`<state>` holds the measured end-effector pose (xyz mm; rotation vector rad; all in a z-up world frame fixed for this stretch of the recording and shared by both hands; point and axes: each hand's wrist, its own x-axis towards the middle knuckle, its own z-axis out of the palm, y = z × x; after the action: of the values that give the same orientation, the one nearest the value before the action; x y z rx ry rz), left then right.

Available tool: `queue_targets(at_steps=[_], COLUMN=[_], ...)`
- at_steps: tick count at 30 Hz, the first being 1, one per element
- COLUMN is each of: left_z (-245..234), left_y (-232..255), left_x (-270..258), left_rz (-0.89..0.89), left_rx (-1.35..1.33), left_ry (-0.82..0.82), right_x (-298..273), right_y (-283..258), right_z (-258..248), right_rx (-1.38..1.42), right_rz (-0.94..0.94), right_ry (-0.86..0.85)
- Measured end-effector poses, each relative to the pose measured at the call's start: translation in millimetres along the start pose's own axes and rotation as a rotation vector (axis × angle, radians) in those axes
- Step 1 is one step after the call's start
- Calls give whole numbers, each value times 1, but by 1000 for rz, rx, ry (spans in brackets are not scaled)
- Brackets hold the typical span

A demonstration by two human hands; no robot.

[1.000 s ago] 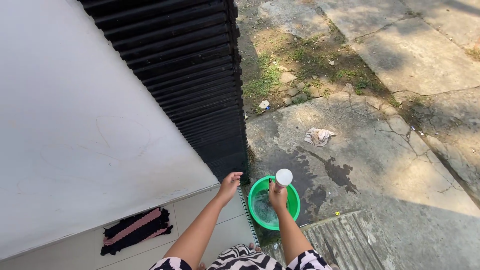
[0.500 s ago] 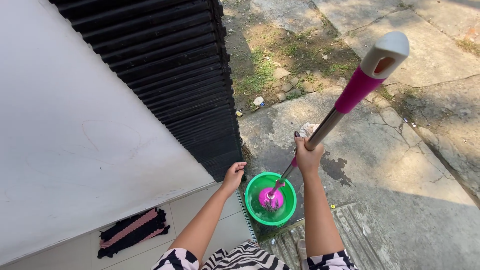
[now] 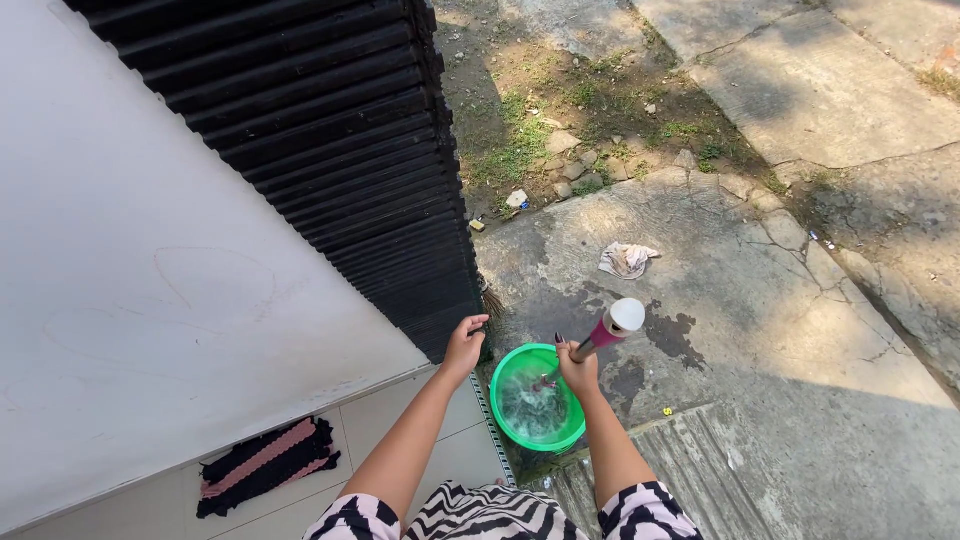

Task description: Mopping tiled floors in various rooms of a home.

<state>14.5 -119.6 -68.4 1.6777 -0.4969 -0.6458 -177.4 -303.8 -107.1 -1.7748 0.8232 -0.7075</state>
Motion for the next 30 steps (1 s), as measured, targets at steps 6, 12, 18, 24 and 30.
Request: queue_targets(at_steps=[6, 12, 18, 24, 30], left_z=[-8, 3, 8, -1, 9], left_y=[6, 8, 20, 6, -8], left_x=[-8, -3, -1, -4, 1], left_rz=[-84, -140, -156, -143, -122], left_rx=[19, 10, -15, -2, 0], left_ry=[11, 24, -8, 20, -14], right_x=[34, 50, 46, 7, 36], right_y=[-122, -227, -132, -8, -48], right_z=[-24, -57, -29, -4, -5], right_rx=[19, 65, 81, 105, 75], right_rz=[30, -9, 85, 71, 84], right_ry=[-4, 73, 82, 89, 66])
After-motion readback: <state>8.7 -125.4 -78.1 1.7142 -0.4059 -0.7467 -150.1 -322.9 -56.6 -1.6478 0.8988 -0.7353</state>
